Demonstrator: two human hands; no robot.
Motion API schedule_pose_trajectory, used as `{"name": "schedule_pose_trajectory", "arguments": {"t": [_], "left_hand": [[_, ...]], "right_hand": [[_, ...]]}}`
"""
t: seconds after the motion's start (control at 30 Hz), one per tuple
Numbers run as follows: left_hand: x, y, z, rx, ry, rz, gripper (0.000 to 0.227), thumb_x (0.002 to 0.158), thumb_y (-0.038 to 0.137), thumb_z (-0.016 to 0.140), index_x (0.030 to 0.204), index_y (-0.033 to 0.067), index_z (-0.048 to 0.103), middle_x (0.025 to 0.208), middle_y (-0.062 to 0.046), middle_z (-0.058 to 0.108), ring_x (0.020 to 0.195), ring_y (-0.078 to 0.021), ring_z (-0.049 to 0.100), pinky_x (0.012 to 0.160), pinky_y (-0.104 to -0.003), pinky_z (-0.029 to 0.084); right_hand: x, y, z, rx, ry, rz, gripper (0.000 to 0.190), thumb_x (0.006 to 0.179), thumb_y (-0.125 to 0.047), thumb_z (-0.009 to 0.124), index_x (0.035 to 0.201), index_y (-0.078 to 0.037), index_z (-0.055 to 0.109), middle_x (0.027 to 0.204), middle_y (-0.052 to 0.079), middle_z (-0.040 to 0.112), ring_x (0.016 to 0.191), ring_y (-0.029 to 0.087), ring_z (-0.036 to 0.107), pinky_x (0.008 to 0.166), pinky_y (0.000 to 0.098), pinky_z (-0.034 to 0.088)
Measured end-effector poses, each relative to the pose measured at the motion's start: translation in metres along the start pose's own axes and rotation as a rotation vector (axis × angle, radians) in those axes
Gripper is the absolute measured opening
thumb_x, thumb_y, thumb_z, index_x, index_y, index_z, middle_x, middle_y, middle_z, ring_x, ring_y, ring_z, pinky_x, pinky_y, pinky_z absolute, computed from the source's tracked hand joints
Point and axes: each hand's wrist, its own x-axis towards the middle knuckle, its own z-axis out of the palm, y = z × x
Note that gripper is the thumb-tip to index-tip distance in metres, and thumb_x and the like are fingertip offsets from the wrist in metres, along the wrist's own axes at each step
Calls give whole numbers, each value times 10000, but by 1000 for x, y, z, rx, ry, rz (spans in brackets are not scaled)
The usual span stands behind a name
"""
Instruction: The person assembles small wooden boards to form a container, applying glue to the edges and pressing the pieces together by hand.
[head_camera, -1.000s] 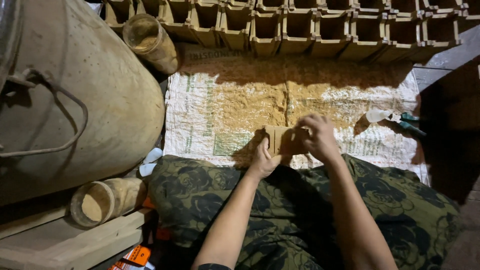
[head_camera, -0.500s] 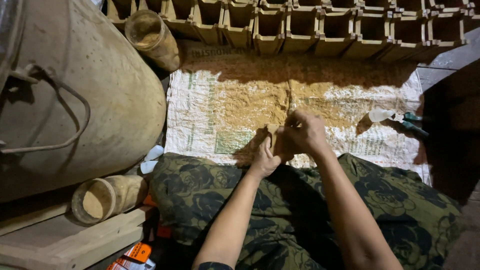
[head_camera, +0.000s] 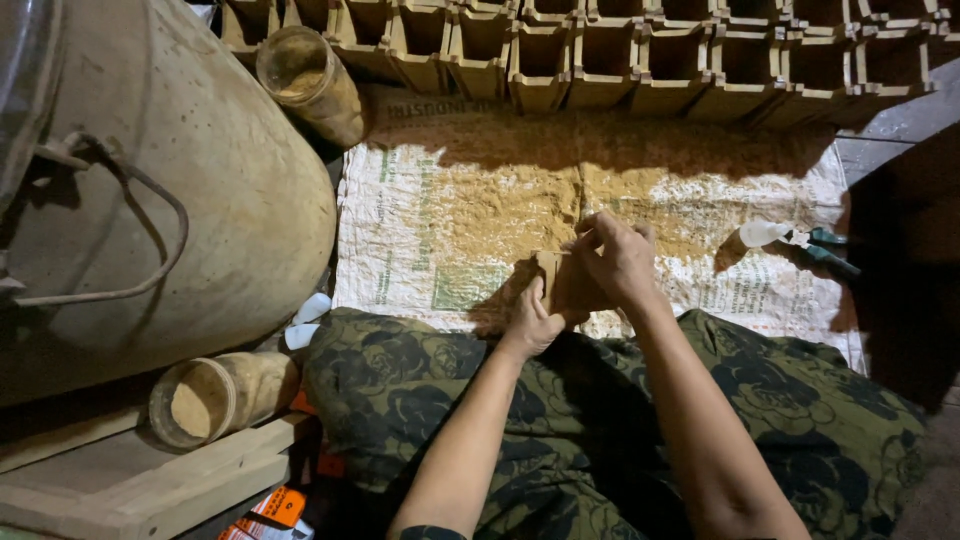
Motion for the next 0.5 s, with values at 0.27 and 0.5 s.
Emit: {"name": "schedule_pose_trajectory", "arguments": {"t": [0.27,0.5], "left_hand": [[-5,55,4,-129,-34,-14,240,634,5,688,865,31,629,783,-104,677,796,-164,599,615,-313,515],[5,-3,7,-18,-42,-27,451,660,79,735,1095,71,616,1061,-140,696,1085,-252,614,907,-379,514]], "right_hand": [[-37,-60,-21,-263,92,-281,408,930,-461,634,1330,-390,679,1355,14,553,1255,281,449,982,435,327],[-58,-67,-27,-109,39,-204,436,1055,-573,414,1314,-352,687,1680,104,285,1514,340,189,1149,486,116]]}}
